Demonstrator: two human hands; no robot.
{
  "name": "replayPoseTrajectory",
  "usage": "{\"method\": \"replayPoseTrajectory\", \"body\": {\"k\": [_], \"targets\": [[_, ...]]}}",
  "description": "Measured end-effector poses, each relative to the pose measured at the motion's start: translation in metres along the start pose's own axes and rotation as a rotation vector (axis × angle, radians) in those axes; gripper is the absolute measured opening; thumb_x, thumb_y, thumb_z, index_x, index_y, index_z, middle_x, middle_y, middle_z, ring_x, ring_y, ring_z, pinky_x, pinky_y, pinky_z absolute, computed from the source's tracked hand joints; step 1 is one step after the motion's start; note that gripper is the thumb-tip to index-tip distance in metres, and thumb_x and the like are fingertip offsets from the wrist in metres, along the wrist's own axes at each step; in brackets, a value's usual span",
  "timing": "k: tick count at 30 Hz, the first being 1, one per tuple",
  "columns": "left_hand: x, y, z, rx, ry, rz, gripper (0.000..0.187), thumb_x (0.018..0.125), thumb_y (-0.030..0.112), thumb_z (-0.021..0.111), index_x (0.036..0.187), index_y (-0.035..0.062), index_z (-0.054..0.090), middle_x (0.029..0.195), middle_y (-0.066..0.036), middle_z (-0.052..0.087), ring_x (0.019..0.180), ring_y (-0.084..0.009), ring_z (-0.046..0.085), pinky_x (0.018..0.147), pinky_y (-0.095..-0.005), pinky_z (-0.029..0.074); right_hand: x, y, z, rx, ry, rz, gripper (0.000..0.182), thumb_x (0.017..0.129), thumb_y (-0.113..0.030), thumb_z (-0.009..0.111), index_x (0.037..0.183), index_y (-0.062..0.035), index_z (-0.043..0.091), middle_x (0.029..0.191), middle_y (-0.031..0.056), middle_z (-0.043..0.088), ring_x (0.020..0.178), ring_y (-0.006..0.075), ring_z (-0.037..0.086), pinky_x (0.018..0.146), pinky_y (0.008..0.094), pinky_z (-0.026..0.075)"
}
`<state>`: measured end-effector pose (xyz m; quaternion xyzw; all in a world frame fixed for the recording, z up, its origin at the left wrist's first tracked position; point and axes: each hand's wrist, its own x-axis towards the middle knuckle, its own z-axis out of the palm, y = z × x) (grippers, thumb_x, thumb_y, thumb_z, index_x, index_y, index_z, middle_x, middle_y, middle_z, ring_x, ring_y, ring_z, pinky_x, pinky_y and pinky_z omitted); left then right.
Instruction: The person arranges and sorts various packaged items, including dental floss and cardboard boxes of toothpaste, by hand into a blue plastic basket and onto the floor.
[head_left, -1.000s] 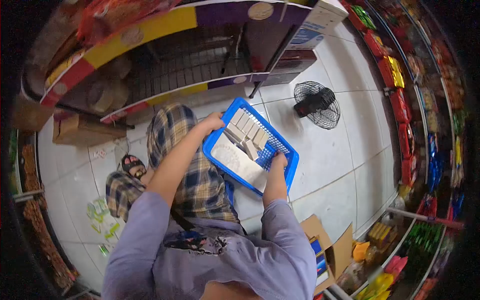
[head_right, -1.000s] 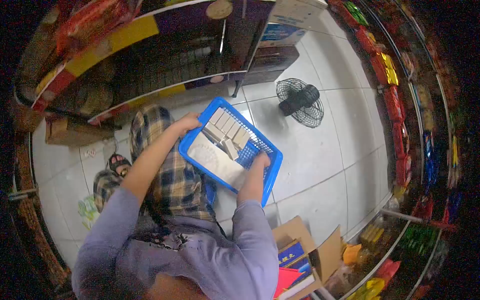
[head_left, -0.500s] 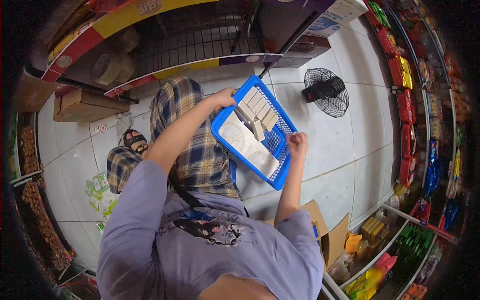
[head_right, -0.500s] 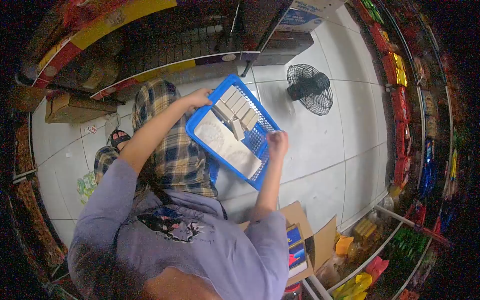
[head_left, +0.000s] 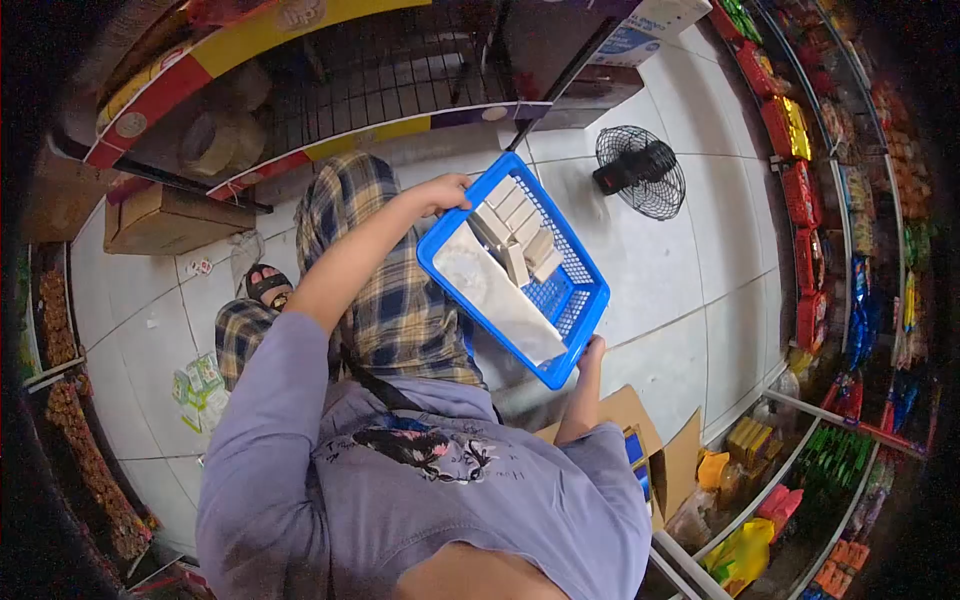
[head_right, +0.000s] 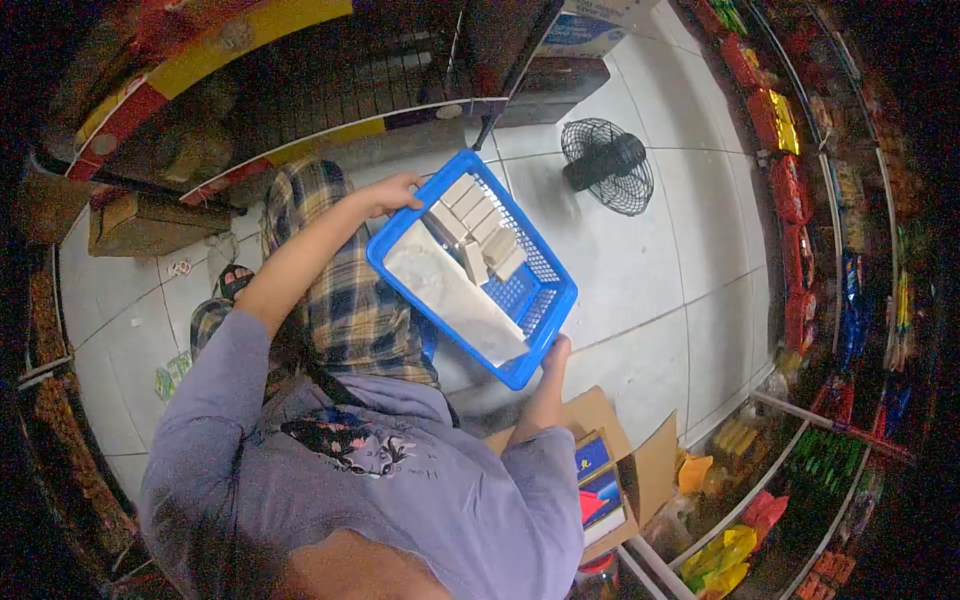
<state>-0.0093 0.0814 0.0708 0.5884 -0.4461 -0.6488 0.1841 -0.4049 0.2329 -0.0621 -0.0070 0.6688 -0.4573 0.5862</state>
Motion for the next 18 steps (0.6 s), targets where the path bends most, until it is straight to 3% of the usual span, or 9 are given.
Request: {"method": "replayPoseTrajectory", "body": {"k": [4, 6, 8, 9, 13, 14, 15, 17, 18], "targets": [[-0.011, 0.010, -0.003, 0.062, -0.017, 0.010, 0.030, 0.061, 0.006, 0.055, 0.090, 0.0056, 0.046, 0.068, -0.006, 0.050, 0.051, -0.0117, 0.047, 0.036, -0.0234, 0.033, -0.020, -0.015, 0.008, 0.160, -0.183, 0.010, 0.028, 0.068, -0.021, 0.034, 0.079, -0.0008, 0.051, 0.073, 0.0150, 0.053, 0.060, 0.0253, 0.051, 0.060, 0.0352, 0.044], [-0.027, 0.021, -0.007, -0.009, 0.003, 0.046, 0.031, 0.061, 0.006, 0.055, 0.090, 0.0058, 0.046, 0.070, -0.006, 0.050, 0.053, -0.0119, 0.048, 0.037, -0.0234, 0.035, -0.050, -0.043, 0.017, 0.203, -0.321, 0.002, 0.046, 0.073, -0.036, 0.034, 0.097, 0.0023, 0.043, 0.089, 0.0152, 0.051, 0.080, 0.0287, 0.049, 0.076, 0.0377, 0.038], [-0.051, 0.032, -0.012, -0.122, -0.014, 0.061, 0.034, 0.063, 0.008, 0.055, 0.095, 0.0055, 0.045, 0.075, -0.006, 0.051, 0.059, -0.0123, 0.051, 0.043, -0.0232, 0.040, -0.086, -0.071, 0.026, 0.165, -0.392, -0.023, 0.051, 0.074, -0.043, 0.035, 0.099, 0.0006, 0.042, 0.090, 0.0131, 0.051, 0.082, 0.0262, 0.049, 0.076, 0.0365, 0.038], [-0.062, 0.040, -0.016, -0.125, -0.020, 0.056, 0.034, 0.063, 0.008, 0.055, 0.095, 0.0055, 0.045, 0.075, -0.006, 0.051, 0.059, -0.0123, 0.051, 0.043, -0.0232, 0.040, -0.075, -0.082, 0.008, 0.065, -0.317, -0.157, 0.046, 0.075, -0.040, 0.037, 0.099, -0.0011, 0.043, 0.090, 0.0120, 0.051, 0.079, 0.0237, 0.050, 0.073, 0.0351, 0.040], [-0.104, 0.061, -0.038, -0.238, -0.132, 0.085, 0.039, 0.066, 0.008, 0.053, 0.101, -0.0023, 0.039, 0.083, -0.009, 0.051, 0.068, -0.0132, 0.052, 0.056, -0.0247, 0.045, -0.199, -0.156, 0.057, 0.017, -0.417, -0.167, 0.039, 0.075, -0.035, 0.037, 0.096, -0.0028, 0.047, 0.088, 0.0105, 0.053, 0.075, 0.0215, 0.052, 0.070, 0.0323, 0.042], [-0.122, 0.065, -0.045, -0.268, -0.136, 0.115, 0.038, 0.067, 0.007, 0.052, 0.101, -0.0051, 0.038, 0.084, -0.011, 0.051, 0.070, -0.0139, 0.053, 0.060, -0.0250, 0.045, -0.245, -0.160, 0.083, 0.093, -0.348, -0.309, 0.041, 0.075, -0.035, 0.037, 0.097, -0.0021, 0.046, 0.091, 0.0107, 0.051, 0.081, 0.0212, 0.050, 0.074, 0.0315, 0.039], [-0.140, 0.066, -0.052, -0.341, -0.143, 0.142, 0.037, 0.068, 0.008, 0.051, 0.100, -0.0053, 0.039, 0.085, -0.011, 0.052, 0.071, -0.0136, 0.053, 0.062, -0.0245, 0.045, -0.271, -0.153, 0.099, 0.107, -0.263, -0.744, 0.041, 0.075, -0.033, 0.038, 0.102, -0.0033, 0.043, 0.098, 0.0109, 0.047, 0.087, 0.0208, 0.047, 0.078, 0.0304, 0.036], [-0.183, 0.063, -0.065, -0.438, -0.023, 0.204, 0.030, 0.070, 0.004, 0.048, 0.097, -0.0065, 0.041, 0.083, -0.013, 0.052, 0.069, -0.0155, 0.055, 0.061, -0.0246, 0.046, -0.318, -0.166, 0.131, 0.107, -0.306, -0.695, 0.042, 0.075, -0.030, 0.039, 0.108, -0.0045, 0.036, 0.105, 0.0127, 0.041, 0.093, 0.0219, 0.044, 0.082, 0.0318, 0.034], [-0.206, 0.059, -0.075, -0.450, 0.020, 0.199, 0.030, 0.070, 0.004, 0.048, 0.097, -0.0065, 0.041, 0.083, -0.013, 0.052, 0.069, -0.0155, 0.055, 0.061, -0.0246, 0.046, -0.315, -0.166, 0.131, -0.153, -0.375, -1.026, 0.043, 0.075, -0.029, 0.039, 0.110, -0.0046, 0.034, 0.107, 0.0135, 0.039, 0.094, 0.0229, 0.043, 0.082, 0.0331, 0.034]]}}
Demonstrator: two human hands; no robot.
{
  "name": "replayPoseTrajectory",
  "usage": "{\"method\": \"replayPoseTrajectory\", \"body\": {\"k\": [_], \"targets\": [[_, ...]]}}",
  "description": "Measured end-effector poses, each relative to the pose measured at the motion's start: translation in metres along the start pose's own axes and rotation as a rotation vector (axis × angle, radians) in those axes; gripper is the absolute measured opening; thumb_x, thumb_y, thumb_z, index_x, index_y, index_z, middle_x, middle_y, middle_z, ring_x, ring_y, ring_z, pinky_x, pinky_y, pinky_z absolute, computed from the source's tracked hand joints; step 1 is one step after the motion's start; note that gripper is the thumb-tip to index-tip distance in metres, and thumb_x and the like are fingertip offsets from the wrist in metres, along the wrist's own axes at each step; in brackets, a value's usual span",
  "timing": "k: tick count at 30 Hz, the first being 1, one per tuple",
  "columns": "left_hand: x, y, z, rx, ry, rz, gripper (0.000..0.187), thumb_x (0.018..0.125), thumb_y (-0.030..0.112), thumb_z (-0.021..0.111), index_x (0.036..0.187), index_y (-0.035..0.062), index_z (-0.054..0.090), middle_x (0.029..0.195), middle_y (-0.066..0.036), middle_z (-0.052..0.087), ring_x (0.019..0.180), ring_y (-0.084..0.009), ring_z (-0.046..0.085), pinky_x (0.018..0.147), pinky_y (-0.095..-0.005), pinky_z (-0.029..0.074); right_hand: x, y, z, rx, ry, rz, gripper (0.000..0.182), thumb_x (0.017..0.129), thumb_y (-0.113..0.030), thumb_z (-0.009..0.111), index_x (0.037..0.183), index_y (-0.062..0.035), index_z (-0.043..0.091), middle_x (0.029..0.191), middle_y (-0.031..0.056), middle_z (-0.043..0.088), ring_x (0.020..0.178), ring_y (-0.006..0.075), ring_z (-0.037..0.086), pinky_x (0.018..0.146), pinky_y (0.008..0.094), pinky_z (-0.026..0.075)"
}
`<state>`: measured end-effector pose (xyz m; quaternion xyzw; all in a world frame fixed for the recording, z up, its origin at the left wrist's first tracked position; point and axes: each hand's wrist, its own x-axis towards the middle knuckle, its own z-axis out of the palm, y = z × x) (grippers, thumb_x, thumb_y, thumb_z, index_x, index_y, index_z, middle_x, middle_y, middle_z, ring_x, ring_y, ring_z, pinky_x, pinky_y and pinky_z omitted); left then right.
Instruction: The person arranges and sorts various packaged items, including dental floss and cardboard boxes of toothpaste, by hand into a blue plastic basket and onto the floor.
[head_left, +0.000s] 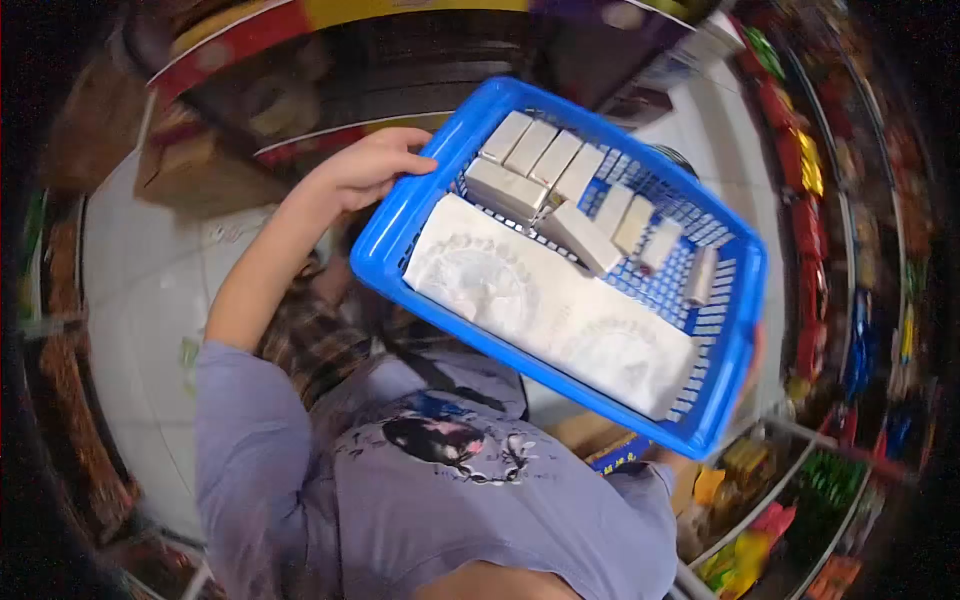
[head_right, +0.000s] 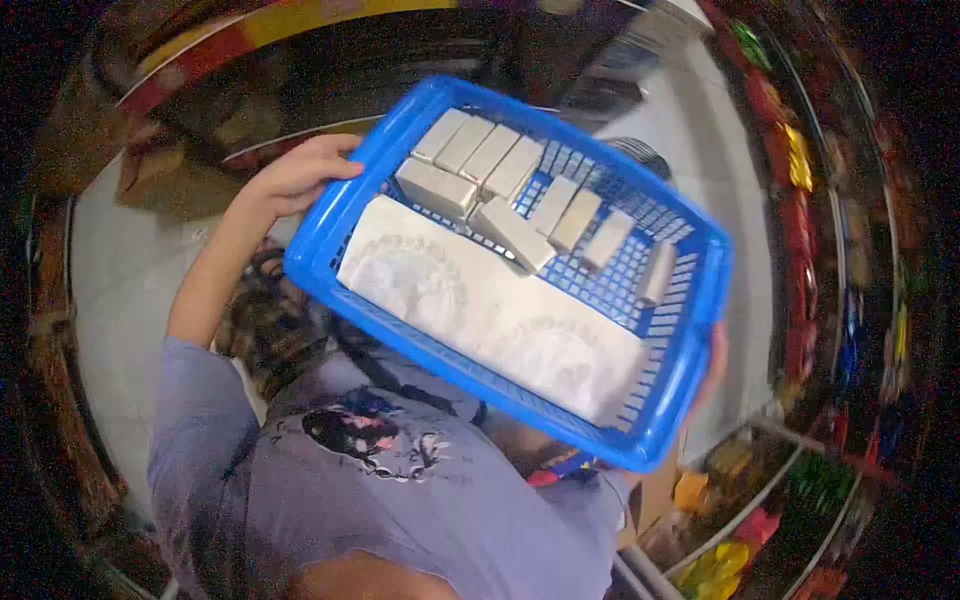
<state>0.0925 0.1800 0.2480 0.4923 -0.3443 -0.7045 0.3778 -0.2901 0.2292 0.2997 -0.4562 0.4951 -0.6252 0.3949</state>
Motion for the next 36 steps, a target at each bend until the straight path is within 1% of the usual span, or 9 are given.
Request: {"method": "replayPoseTrajectory", "body": {"k": [4, 5, 7, 9, 20, 23, 27, 29, 36], "targets": [[-0.142, -0.009, -0.042, -0.103, 0.162, 0.186, 0.030, 0.072, 0.005, 0.047, 0.099, -0.0061, 0.040, 0.085, -0.014, 0.053, 0.074, -0.0152, 0.054, 0.066, -0.0245, 0.045, -0.014, -0.015, 0.053, -0.081, -0.335, -0.343, 0.045, 0.075, -0.027, 0.037, 0.111, -0.0013, 0.030, 0.111, 0.0159, 0.035, 0.094, 0.0257, 0.043, 0.080, 0.0360, 0.037], [-0.182, -0.017, -0.051, -0.115, 0.250, 0.221, 0.030, 0.072, 0.005, 0.047, 0.099, -0.0062, 0.040, 0.085, -0.014, 0.053, 0.075, -0.0151, 0.054, 0.067, -0.0240, 0.045, 0.002, -0.021, 0.060, 0.156, -0.270, 0.260, 0.044, 0.075, -0.029, 0.039, 0.108, 0.0006, 0.034, 0.106, 0.0150, 0.039, 0.091, 0.0218, 0.045, 0.077, 0.0328, 0.039], [-0.259, -0.046, -0.071, -0.159, 0.449, 0.274, 0.030, 0.072, 0.005, 0.048, 0.099, -0.0063, 0.040, 0.086, -0.014, 0.053, 0.076, -0.0151, 0.054, 0.067, -0.0236, 0.045, -0.063, -0.029, 0.143, -0.113, -0.410, -0.530, 0.043, 0.073, -0.031, 0.044, 0.102, 0.0011, 0.041, 0.096, 0.0128, 0.046, 0.085, 0.0169, 0.047, 0.071, 0.0284, 0.041], [-0.296, -0.079, -0.067, -0.228, 0.622, 0.320, 0.031, 0.072, 0.005, 0.048, 0.100, -0.0064, 0.040, 0.087, -0.014, 0.052, 0.077, -0.0151, 0.054, 0.068, -0.0231, 0.045, -0.015, -0.027, 0.165, 0.115, -0.576, 0.630, 0.037, 0.073, -0.028, 0.046, 0.097, 0.0000, 0.046, 0.088, 0.0108, 0.049, 0.079, 0.0138, 0.048, 0.065, 0.0244, 0.040], [-0.563, -0.224, 0.058, -0.496, 1.715, 0.440, 0.030, 0.073, 0.022, 0.050, 0.094, 0.0008, 0.047, 0.082, -0.008, 0.055, 0.068, -0.0123, 0.054, 0.056, -0.0235, 0.045, -0.226, -0.073, 0.471, 0.212, -2.144, 0.636, 0.028, 0.075, -0.027, 0.046, 0.088, -0.0028, 0.049, 0.078, 0.0069, 0.054, 0.065, 0.0147, 0.051, 0.061, 0.0257, 0.042], [-0.533, -0.203, 0.057, -0.363, 1.907, 0.343, 0.030, 0.072, 0.019, 0.050, 0.094, -0.0002, 0.047, 0.084, -0.008, 0.054, 0.073, -0.0140, 0.053, 0.064, -0.0263, 0.044, -0.235, -0.048, 0.531, -0.006, -2.286, 0.471, 0.027, 0.075, -0.029, 0.046, 0.084, -0.0047, 0.051, 0.070, 0.0033, 0.054, 0.059, 0.0109, 0.050, 0.054, 0.0219, 0.041], [-0.515, -0.328, 0.034, -0.563, 2.181, -0.116, 0.023, 0.071, 0.026, 0.051, 0.084, 0.0074, 0.052, 0.072, -0.002, 0.053, 0.060, -0.0104, 0.048, 0.051, -0.0239, 0.040, -0.295, 0.045, 0.563, -0.280, -2.580, 0.198, 0.028, 0.076, -0.032, 0.042, 0.073, -0.0056, 0.050, 0.052, 0.0026, 0.049, 0.040, 0.0086, 0.044, 0.036, 0.0194, 0.035], [-0.494, -0.348, 0.039, -0.754, 2.178, 0.211, 0.027, 0.070, 0.024, 0.052, 0.089, 0.0046, 0.050, 0.077, -0.003, 0.054, 0.067, -0.0105, 0.050, 0.059, -0.0233, 0.041, -0.357, 0.088, 0.551, -0.359, -2.517, 0.088, 0.028, 0.076, -0.031, 0.042, 0.069, -0.0054, 0.048, 0.046, 0.0013, 0.044, 0.038, 0.0081, 0.042, 0.034, 0.0202, 0.033], [-0.388, -0.461, 0.019, -1.222, 1.936, 0.270, 0.024, 0.074, 0.008, 0.047, 0.096, 0.0000, 0.045, 0.082, -0.007, 0.054, 0.074, -0.0131, 0.051, 0.066, -0.0253, 0.042, -0.368, 0.232, 0.547, -0.870, -2.709, 0.114, 0.023, 0.076, -0.026, 0.040, 0.070, -0.0045, 0.046, 0.050, -0.0019, 0.041, 0.037, 0.0066, 0.038, 0.033, 0.0184, 0.031]]}}
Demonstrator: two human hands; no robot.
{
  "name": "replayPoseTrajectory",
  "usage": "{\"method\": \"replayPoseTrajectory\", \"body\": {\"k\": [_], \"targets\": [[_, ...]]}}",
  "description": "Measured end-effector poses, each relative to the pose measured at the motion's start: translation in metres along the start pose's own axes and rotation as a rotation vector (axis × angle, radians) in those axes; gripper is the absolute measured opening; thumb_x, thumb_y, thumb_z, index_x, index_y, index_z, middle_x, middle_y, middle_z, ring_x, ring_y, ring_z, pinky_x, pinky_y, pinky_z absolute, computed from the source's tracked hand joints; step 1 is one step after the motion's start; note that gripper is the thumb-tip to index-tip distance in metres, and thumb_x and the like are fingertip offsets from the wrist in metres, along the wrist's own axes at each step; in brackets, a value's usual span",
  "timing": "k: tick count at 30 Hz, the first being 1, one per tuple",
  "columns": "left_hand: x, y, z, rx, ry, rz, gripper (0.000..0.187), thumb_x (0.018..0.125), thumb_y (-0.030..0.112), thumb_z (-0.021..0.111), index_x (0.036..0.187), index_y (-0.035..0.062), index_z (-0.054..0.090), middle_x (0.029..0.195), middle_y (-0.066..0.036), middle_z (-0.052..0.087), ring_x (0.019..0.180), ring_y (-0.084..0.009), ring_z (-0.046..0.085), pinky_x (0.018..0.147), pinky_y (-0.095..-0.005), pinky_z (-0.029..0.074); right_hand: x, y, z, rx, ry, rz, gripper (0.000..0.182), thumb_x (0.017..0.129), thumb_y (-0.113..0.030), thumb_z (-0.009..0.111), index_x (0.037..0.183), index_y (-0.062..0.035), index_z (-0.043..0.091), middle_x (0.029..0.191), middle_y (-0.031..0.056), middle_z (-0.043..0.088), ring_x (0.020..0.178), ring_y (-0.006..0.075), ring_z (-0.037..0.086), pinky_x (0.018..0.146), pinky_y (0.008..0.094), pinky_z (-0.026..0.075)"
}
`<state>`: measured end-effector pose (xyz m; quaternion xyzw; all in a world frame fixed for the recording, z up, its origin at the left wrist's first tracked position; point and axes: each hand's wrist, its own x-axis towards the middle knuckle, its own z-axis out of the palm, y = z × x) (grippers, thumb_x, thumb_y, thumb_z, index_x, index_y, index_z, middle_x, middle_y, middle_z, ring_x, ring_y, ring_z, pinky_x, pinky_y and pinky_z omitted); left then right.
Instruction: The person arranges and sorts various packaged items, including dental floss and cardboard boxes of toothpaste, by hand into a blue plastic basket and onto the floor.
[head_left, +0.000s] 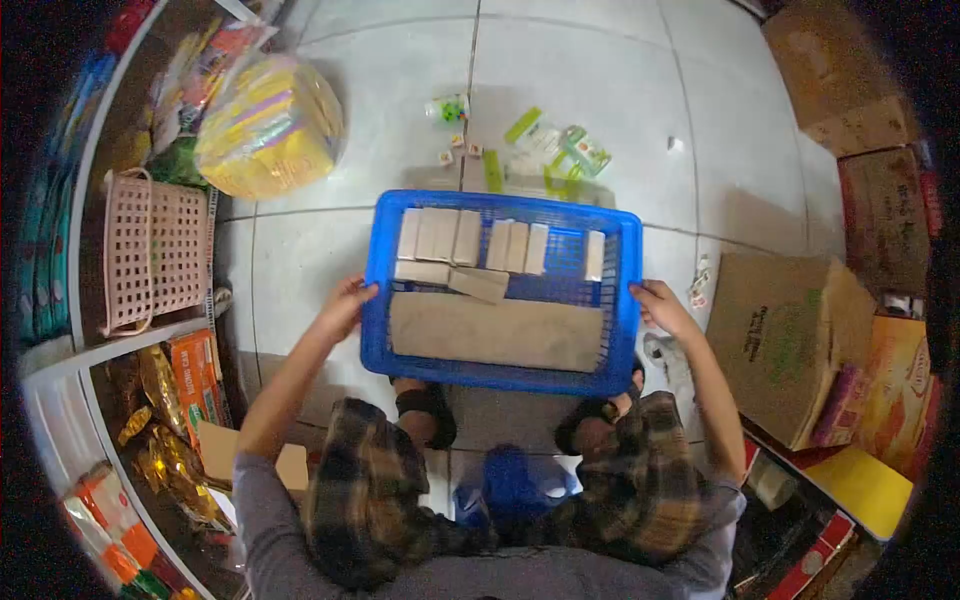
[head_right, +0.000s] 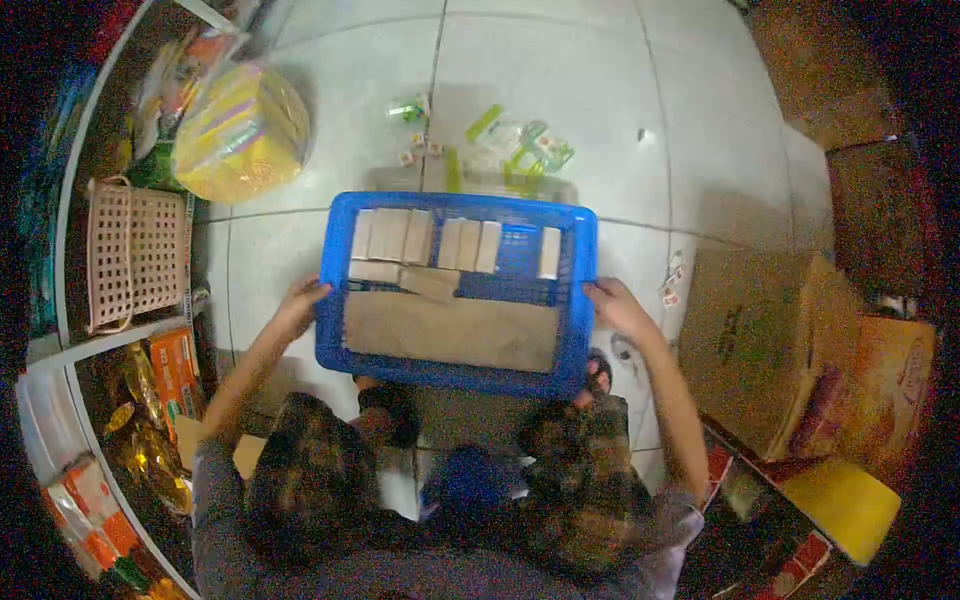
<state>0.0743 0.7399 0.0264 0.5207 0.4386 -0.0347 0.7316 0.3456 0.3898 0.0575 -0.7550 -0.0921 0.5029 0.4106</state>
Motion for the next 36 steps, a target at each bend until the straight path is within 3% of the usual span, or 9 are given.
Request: {"method": "replayPoseTrajectory", "body": {"k": [7, 11, 12, 16, 19, 21, 25, 30, 36], "targets": [[0.001, -0.089, 0.029, -0.150, -0.087, -0.098, 0.031, 0.075, 0.008, 0.045, 0.104, -0.0030, 0.038, 0.089, -0.010, 0.051, 0.077, -0.0157, 0.051, 0.064, -0.0258, 0.044, 0.014, 0.108, 0.000, 0.284, 0.039, 0.171, 0.025, 0.073, -0.027, 0.034, 0.073, -0.0056, 0.046, 0.049, -0.0055, 0.036, 0.038, 0.0046, 0.029, 0.034, 0.0184, 0.025], [0.014, -0.097, 0.036, -0.080, -0.095, -0.080, 0.033, 0.075, 0.010, 0.045, 0.105, -0.0022, 0.038, 0.090, -0.010, 0.051, 0.074, -0.0158, 0.051, 0.061, -0.0256, 0.045, 0.042, 0.181, -0.031, -0.149, 0.023, -0.299, 0.030, 0.075, -0.026, 0.035, 0.091, -0.0034, 0.046, 0.054, -0.0039, 0.043, 0.041, 0.0041, 0.036, 0.037, 0.0175, 0.031], [0.018, -0.102, 0.035, 0.023, -0.081, -0.059, 0.033, 0.075, 0.010, 0.046, 0.105, -0.0022, 0.037, 0.090, -0.010, 0.050, 0.073, -0.0162, 0.051, 0.061, -0.0257, 0.044, 0.009, 0.121, -0.003, 0.214, 0.093, 0.026, 0.026, 0.075, -0.023, 0.036, 0.093, -0.0057, 0.045, 0.052, -0.0046, 0.039, 0.042, 0.0037, 0.036, 0.038, 0.0178, 0.031], [0.026, -0.117, 0.031, -0.060, -0.167, -0.169, 0.033, 0.075, 0.012, 0.046, 0.104, -0.0034, 0.036, 0.091, -0.010, 0.050, 0.073, -0.0169, 0.051, 0.057, -0.0250, 0.044, 0.030, 0.169, -0.033, -0.096, 0.145, -0.159, 0.024, 0.078, -0.021, 0.037, 0.094, -0.0036, 0.039, 0.062, -0.0010, 0.039, 0.045, 0.0045, 0.036, 0.039, 0.0170, 0.031], [0.011, -0.096, 0.046, 0.218, -0.016, -0.001, 0.032, 0.073, 0.009, 0.047, 0.101, -0.0020, 0.038, 0.092, -0.012, 0.048, 0.081, -0.0211, 0.048, 0.064, -0.0289, 0.042, 0.028, 0.162, -0.044, -0.171, 0.352, -0.242, 0.018, 0.081, -0.020, 0.035, 0.089, -0.0036, 0.039, 0.061, -0.0006, 0.036, 0.042, 0.0052, 0.032, 0.037, 0.0185, 0.029], [0.011, -0.090, 0.051, 1.012, 0.279, 0.873, 0.032, 0.069, 0.005, 0.049, 0.100, 0.0012, 0.039, 0.094, -0.014, 0.045, 0.091, -0.0268, 0.043, 0.076, -0.0348, 0.036, 0.029, 0.152, -0.052, -0.097, 0.331, -0.182, 0.018, 0.079, -0.019, 0.037, 0.087, -0.0035, 0.041, 0.055, -0.0010, 0.038, 0.046, 0.0060, 0.035, 0.040, 0.0191, 0.030], [0.013, -0.081, 0.077, 1.097, 0.097, 1.011, 0.036, 0.062, 0.001, 0.052, 0.096, 0.0021, 0.042, 0.096, -0.015, 0.043, 0.097, -0.0298, 0.037, 0.083, -0.0379, 0.028, 0.048, 0.142, -0.058, -0.138, 0.402, -0.266, 0.020, 0.080, -0.023, 0.038, 0.080, -0.0036, 0.044, 0.049, -0.0021, 0.037, 0.045, 0.0045, 0.036, 0.038, 0.0173, 0.028], [0.035, -0.093, 0.118, 1.403, -0.289, 1.160, 0.031, 0.061, 0.010, 0.051, 0.091, 0.0056, 0.047, 0.096, -0.009, 0.045, 0.098, -0.0247, 0.039, 0.082, -0.0379, 0.030, 0.070, 0.128, -0.064, -0.448, 0.854, -0.406, 0.032, 0.079, -0.026, 0.038, 0.062, 0.0000, 0.045, 0.048, 0.0062, 0.040, 0.041, 0.0108, 0.038, 0.041, 0.0268, 0.032], [0.055, -0.107, 0.149, 1.627, -0.229, 1.425, 0.029, 0.068, 0.019, 0.045, 0.096, 0.0106, 0.047, 0.095, -0.004, 0.046, 0.094, -0.0181, 0.041, 0.078, -0.0372, 0.031, 0.074, 0.099, -0.056, -0.394, 0.926, -0.212, 0.038, 0.077, -0.030, 0.040, 0.056, 0.0017, 0.045, 0.045, 0.0121, 0.042, 0.042, 0.0195, 0.035, 0.046, 0.0325, 0.033]]}}
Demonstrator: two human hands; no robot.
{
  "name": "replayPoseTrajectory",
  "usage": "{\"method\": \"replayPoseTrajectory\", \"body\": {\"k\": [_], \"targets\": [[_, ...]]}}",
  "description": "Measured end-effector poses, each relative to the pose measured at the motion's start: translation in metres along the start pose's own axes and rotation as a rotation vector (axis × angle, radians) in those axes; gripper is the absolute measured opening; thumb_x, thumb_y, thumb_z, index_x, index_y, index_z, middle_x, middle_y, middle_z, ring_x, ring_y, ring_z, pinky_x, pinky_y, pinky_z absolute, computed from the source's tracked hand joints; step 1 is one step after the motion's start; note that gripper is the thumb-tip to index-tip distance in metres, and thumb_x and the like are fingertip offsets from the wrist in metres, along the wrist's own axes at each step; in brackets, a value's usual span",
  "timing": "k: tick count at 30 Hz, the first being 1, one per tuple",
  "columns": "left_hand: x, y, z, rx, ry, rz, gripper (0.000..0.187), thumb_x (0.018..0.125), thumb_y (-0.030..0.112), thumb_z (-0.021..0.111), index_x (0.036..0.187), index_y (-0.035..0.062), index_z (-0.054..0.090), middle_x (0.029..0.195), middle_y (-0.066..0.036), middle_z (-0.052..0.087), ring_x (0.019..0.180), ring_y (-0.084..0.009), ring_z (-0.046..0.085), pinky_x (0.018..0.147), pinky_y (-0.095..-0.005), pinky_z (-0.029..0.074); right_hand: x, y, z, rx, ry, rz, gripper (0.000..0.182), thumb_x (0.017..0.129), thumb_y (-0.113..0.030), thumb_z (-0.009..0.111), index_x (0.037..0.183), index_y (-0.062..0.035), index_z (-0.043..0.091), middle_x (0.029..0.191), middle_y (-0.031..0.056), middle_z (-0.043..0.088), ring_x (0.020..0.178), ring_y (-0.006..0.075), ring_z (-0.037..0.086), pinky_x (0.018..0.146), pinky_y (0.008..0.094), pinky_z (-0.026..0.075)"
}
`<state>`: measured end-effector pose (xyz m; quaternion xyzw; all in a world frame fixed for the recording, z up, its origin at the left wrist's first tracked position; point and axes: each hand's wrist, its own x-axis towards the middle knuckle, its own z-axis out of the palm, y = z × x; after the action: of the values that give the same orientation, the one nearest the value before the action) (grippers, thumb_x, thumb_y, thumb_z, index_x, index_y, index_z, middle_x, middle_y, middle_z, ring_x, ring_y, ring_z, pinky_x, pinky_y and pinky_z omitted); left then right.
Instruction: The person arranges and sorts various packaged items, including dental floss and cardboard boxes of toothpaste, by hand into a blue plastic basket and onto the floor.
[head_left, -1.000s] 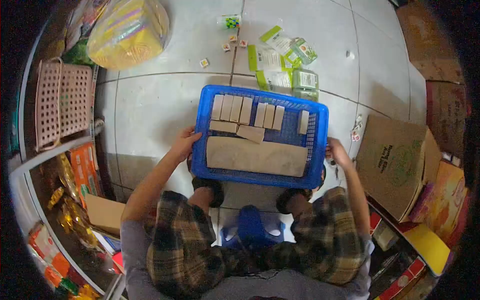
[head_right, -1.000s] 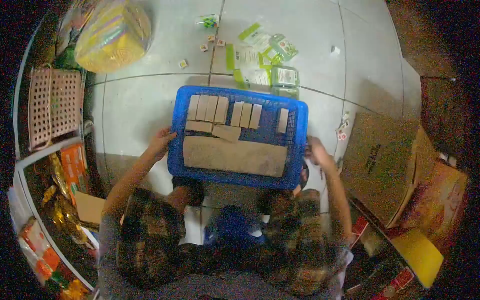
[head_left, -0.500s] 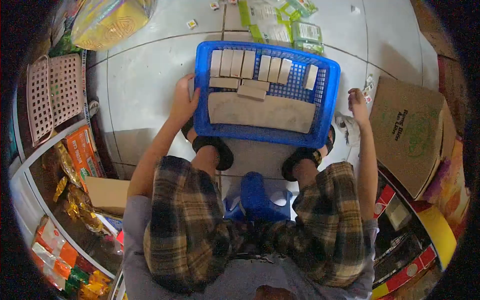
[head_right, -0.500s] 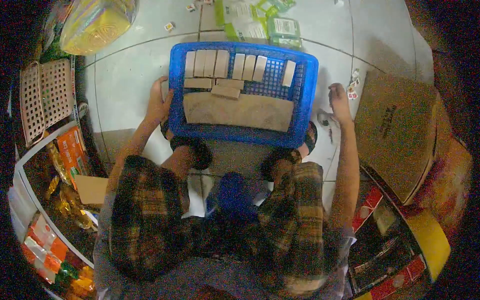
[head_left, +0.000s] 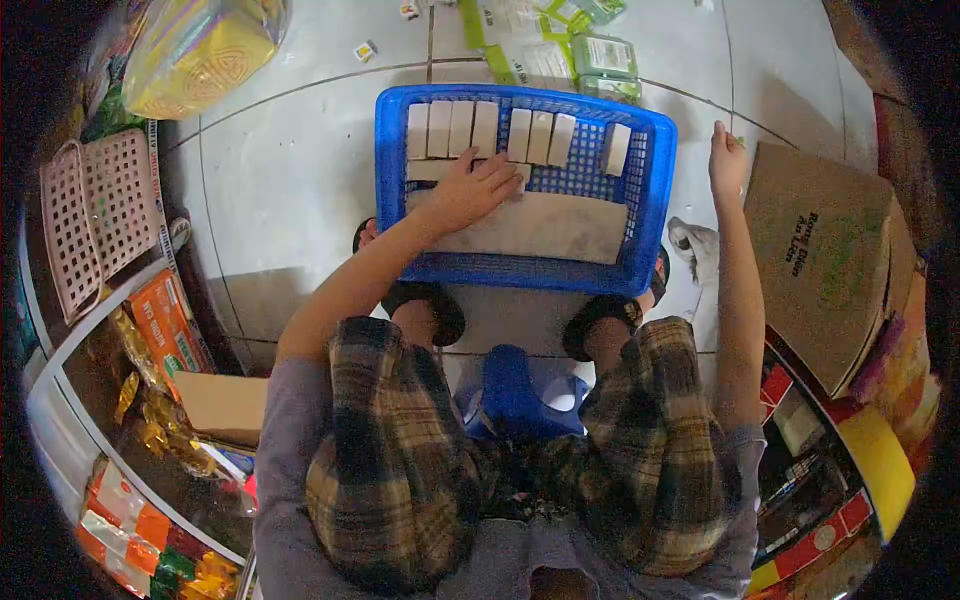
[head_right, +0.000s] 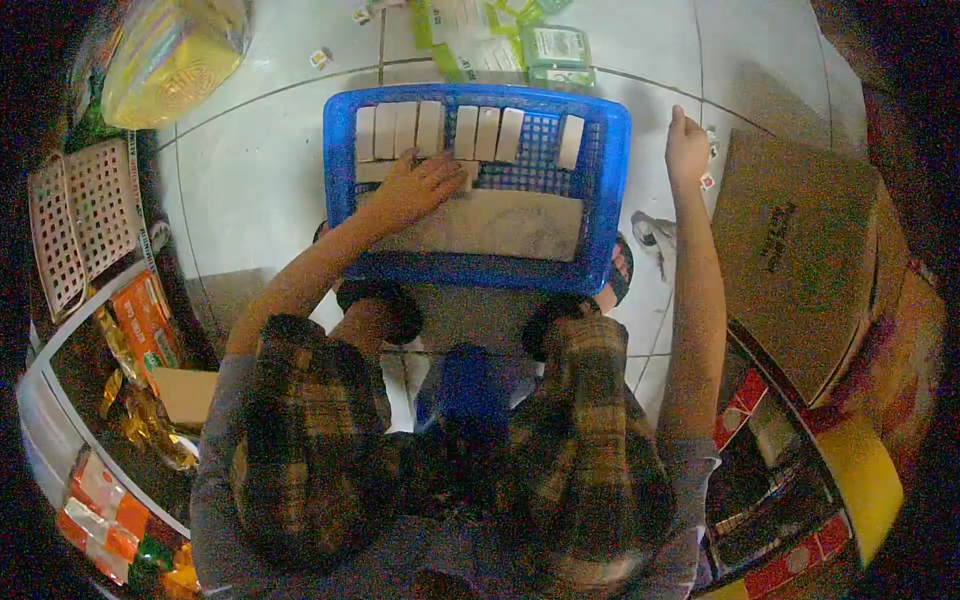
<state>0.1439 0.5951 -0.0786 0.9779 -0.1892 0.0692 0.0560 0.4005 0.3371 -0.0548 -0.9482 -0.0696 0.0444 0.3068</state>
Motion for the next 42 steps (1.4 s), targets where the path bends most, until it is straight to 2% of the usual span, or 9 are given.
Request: {"method": "replayPoseTrajectory", "body": {"k": [5, 11, 17, 21, 26, 29, 34, 41, 42], "targets": [[0.005, 0.007, 0.016, -0.021, -0.088, -0.035, 0.029, 0.070, 0.019, 0.042, 0.097, 0.0099, 0.046, 0.089, -0.002, 0.046, 0.086, -0.0167, 0.043, 0.071, -0.0342, 0.034, 0.006, -0.001, 0.007, -0.086, 0.148, 0.043, 0.042, 0.077, -0.032, 0.040, 0.051, 0.0015, 0.042, 0.041, 0.0084, 0.036, 0.041, 0.0144, 0.034, 0.043, 0.0302, 0.030], [0.004, 0.008, 0.017, -0.081, -0.085, -0.073, 0.031, 0.069, 0.017, 0.043, 0.098, 0.0073, 0.044, 0.087, -0.006, 0.045, 0.084, -0.0186, 0.044, 0.069, -0.0326, 0.035, 0.006, 0.023, 0.019, 0.280, -0.044, 0.012, 0.037, 0.078, -0.028, 0.038, 0.052, -0.0024, 0.042, 0.045, 0.0016, 0.039, 0.041, 0.0103, 0.033, 0.041, 0.0261, 0.029], [0.016, 0.012, -0.003, -0.307, -0.150, -0.181, 0.032, 0.068, 0.013, 0.045, 0.099, 0.0060, 0.044, 0.088, -0.009, 0.044, 0.083, -0.0218, 0.045, 0.066, -0.0332, 0.037, -0.010, 0.013, 0.031, 0.568, -0.224, 0.210, 0.024, 0.076, -0.026, 0.044, 0.072, -0.0018, 0.045, 0.055, 0.0023, 0.044, 0.045, 0.0082, 0.040, 0.037, 0.0199, 0.032], [0.016, 0.009, 0.001, -0.390, -0.159, -0.214, 0.032, 0.068, 0.011, 0.045, 0.099, 0.0067, 0.044, 0.088, -0.009, 0.044, 0.083, -0.0234, 0.045, 0.064, -0.0347, 0.039, -0.010, 0.019, 0.036, 0.410, -0.308, 0.190, 0.023, 0.075, -0.024, 0.047, 0.079, -0.0012, 0.047, 0.057, 0.0027, 0.046, 0.045, 0.0085, 0.041, 0.038, 0.0199, 0.033], [0.014, 0.004, 0.000, -0.329, -0.186, -0.226, 0.033, 0.067, 0.010, 0.044, 0.100, 0.0063, 0.044, 0.088, -0.008, 0.044, 0.083, -0.0237, 0.046, 0.067, -0.0354, 0.039, -0.009, 0.025, 0.034, 0.228, -0.325, 0.153, 0.033, 0.074, -0.031, 0.047, 0.062, -0.0003, 0.052, 0.049, 0.0057, 0.045, 0.042, 0.0137, 0.041, 0.044, 0.0280, 0.035], [0.019, 0.004, -0.005, -0.272, -0.136, -0.205, 0.035, 0.067, 0.011, 0.043, 0.101, 0.0064, 0.042, 0.088, -0.008, 0.044, 0.083, -0.0231, 0.046, 0.066, -0.0349, 0.039, -0.008, 0.028, 0.034, 0.135, -0.136, 0.030, 0.032, 0.073, -0.027, 0.045, 0.057, 0.0001, 0.053, 0.047, 0.0097, 0.047, 0.044, 0.0175, 0.043, 0.048, 0.0306, 0.036], [0.021, 0.006, 0.001, -0.095, -0.151, -0.185, 0.036, 0.068, 0.014, 0.042, 0.103, 0.0075, 0.041, 0.090, -0.007, 0.044, 0.084, -0.0203, 0.045, 0.064, -0.0341, 0.038, -0.001, 0.042, 0.036, -0.060, 0.034, -0.319, 0.018, 0.065, -0.003, 0.042, 0.078, 0.0000, 0.054, 0.066, 0.0134, 0.054, 0.054, 0.0197, 0.051, 0.054, 0.0300, 0.040], [0.014, 0.009, 0.011, 0.077, -0.030, -0.018, 0.033, 0.069, 0.018, 0.042, 0.102, 0.0147, 0.041, 0.098, -0.001, 0.043, 0.088, -0.0149, 0.041, 0.066, -0.0357, 0.034, -0.013, -0.005, 0.026, 0.332, -0.004, 0.011, 0.018, 0.064, 0.003, 0.048, 0.080, -0.0021, 0.053, 0.074, 0.0138, 0.052, 0.076, 0.0243, 0.051, 0.068, 0.0295, 0.039], [0.013, 0.007, 0.014, 0.094, -0.024, -0.008, 0.033, 0.069, 0.019, 0.042, 0.101, 0.0159, 0.041, 0.098, -0.001, 0.042, 0.088, -0.0145, 0.040, 0.067, -0.0356, 0.034, -0.019, -0.021, 0.019, 0.199, 0.087, -0.297, 0.015, 0.065, 0.001, 0.049, 0.080, -0.0021, 0.052, 0.077, 0.0141, 0.051, 0.079, 0.0240, 0.050, 0.069, 0.0295, 0.038]]}}
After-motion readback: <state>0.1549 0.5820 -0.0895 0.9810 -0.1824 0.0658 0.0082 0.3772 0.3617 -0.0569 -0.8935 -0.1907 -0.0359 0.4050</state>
